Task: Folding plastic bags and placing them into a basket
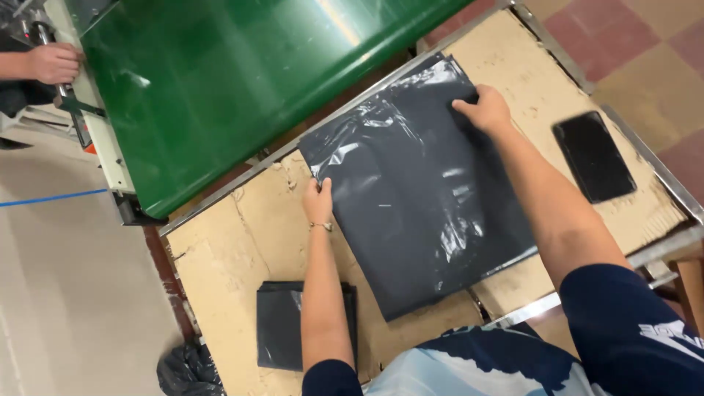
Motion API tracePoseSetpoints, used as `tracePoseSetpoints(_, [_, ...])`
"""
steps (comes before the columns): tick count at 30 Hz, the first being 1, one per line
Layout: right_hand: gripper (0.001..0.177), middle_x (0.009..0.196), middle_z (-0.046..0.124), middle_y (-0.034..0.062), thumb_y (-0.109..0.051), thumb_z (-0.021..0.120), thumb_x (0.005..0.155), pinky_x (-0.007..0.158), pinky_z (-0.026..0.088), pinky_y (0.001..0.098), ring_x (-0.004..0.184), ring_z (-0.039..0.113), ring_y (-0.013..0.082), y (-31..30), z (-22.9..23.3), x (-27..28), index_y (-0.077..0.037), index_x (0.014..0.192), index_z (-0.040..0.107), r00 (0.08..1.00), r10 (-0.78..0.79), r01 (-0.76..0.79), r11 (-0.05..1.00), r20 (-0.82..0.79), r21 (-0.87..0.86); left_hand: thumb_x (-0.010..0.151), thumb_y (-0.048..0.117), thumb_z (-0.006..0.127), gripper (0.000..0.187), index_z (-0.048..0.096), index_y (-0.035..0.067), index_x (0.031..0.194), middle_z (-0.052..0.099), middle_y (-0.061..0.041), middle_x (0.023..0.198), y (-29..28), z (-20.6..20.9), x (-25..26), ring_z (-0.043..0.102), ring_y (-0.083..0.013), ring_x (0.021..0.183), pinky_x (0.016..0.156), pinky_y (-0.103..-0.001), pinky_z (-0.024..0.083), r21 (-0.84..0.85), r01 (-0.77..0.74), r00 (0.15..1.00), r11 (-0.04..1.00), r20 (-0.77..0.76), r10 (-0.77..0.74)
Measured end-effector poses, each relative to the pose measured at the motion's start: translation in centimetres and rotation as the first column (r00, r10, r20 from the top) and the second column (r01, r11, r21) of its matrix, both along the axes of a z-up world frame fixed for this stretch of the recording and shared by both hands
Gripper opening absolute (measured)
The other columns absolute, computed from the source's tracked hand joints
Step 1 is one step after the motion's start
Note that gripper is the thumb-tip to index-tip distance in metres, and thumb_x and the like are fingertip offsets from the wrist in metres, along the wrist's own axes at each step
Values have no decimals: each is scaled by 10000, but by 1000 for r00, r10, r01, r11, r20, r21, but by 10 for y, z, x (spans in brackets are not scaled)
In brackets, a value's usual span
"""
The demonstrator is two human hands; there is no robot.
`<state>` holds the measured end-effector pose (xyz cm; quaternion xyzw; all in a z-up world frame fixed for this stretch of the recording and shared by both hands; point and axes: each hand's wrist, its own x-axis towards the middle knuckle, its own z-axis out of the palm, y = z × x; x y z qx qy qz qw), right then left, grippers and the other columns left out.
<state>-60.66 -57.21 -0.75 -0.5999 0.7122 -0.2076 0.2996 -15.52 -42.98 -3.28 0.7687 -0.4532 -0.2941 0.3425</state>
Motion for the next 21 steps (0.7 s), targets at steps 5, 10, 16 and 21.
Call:
tracePoseSetpoints(5, [757,1176,567,202,-664,814,829,911,442,493,1059,497,414,-8,9,28,-23,1186,627,940,-94,41,985,-328,-165,964,344,584,350,431,103,763,473,-63,673,8,4,-9,472,-270,647,661,-444,390,-64,-12,983,998,181,24])
tracePoseSetpoints(10, [890,1242,550,195,-631,895,721,841,477,540,1133,494,411,-23,21,50,-19,1243,514,907,-84,88,996,-413,-7,972,424,596,405,499,72,1147,601,-167,1058,19,7,-33,597,-415,955,831,-523,459,-117,-82,879,990,460,127])
tracePoseSetpoints(16, [958,1235,657,178,-667,897,644,964,396,511,1190,588,409,-57,28,41,-89,1296,499,907,-43,160,955,-418,249,897,459,535,396,566,102,1065,617,-97,1048,71,86,-151,584,-353,924,723,-502,469,-102,538,733,837,547,-404])
tracePoseSetpoints(21, [878,1173,687,179,-566,920,678,886,457,513,1118,622,428,-60,39,46,-77,1264,485,942,-33,137,947,-335,292,1017,512,511,543,581,28,1255,640,-98,1111,92,45,-180,562,-330,978,818,-433,497,-287,612,785,737,333,-522])
